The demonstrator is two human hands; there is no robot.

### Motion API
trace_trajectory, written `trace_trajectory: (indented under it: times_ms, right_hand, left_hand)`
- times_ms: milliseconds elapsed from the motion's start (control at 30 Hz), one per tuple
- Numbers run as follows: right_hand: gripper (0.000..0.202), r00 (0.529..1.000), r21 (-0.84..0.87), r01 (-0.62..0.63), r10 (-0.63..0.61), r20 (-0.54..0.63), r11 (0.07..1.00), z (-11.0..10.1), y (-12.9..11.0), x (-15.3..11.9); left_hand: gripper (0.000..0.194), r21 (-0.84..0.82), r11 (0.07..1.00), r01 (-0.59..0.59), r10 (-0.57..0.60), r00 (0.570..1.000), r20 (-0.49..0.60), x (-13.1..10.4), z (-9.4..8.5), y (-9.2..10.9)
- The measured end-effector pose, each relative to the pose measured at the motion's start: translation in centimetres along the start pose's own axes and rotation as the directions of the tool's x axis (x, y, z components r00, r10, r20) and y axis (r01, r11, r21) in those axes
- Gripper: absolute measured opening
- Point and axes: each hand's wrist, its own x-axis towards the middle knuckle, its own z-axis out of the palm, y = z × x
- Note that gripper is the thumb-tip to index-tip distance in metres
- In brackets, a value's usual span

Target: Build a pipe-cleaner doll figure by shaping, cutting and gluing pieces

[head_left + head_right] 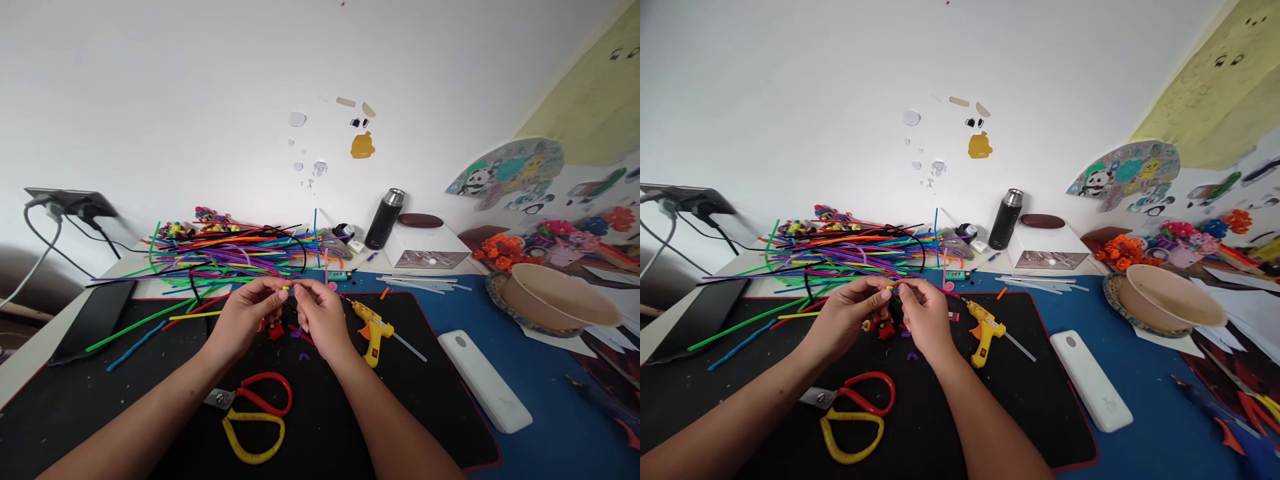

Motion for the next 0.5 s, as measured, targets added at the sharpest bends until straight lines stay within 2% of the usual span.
trace_trajectory:
  times_ms: [333, 500]
  right_hand:
    - [0.041, 0.987, 0.160, -0.142, 0.127, 0.100, 0.977, 0.19, -0.27, -0.14]
    - [0.040, 0.985, 0.179, -0.152, 0.136, 0.102, 0.972, 0.22, -0.47, -0.17]
  left_hand:
    - [0.039, 0.190, 0.977, -0.092, 0.088, 0.996, 0.026, -0.07, -0.05, 0.04]
    - [0.035, 0.351, 0.918, -0.187, 0.183, 0.982, 0.043, -0.06, -0.31, 0.26]
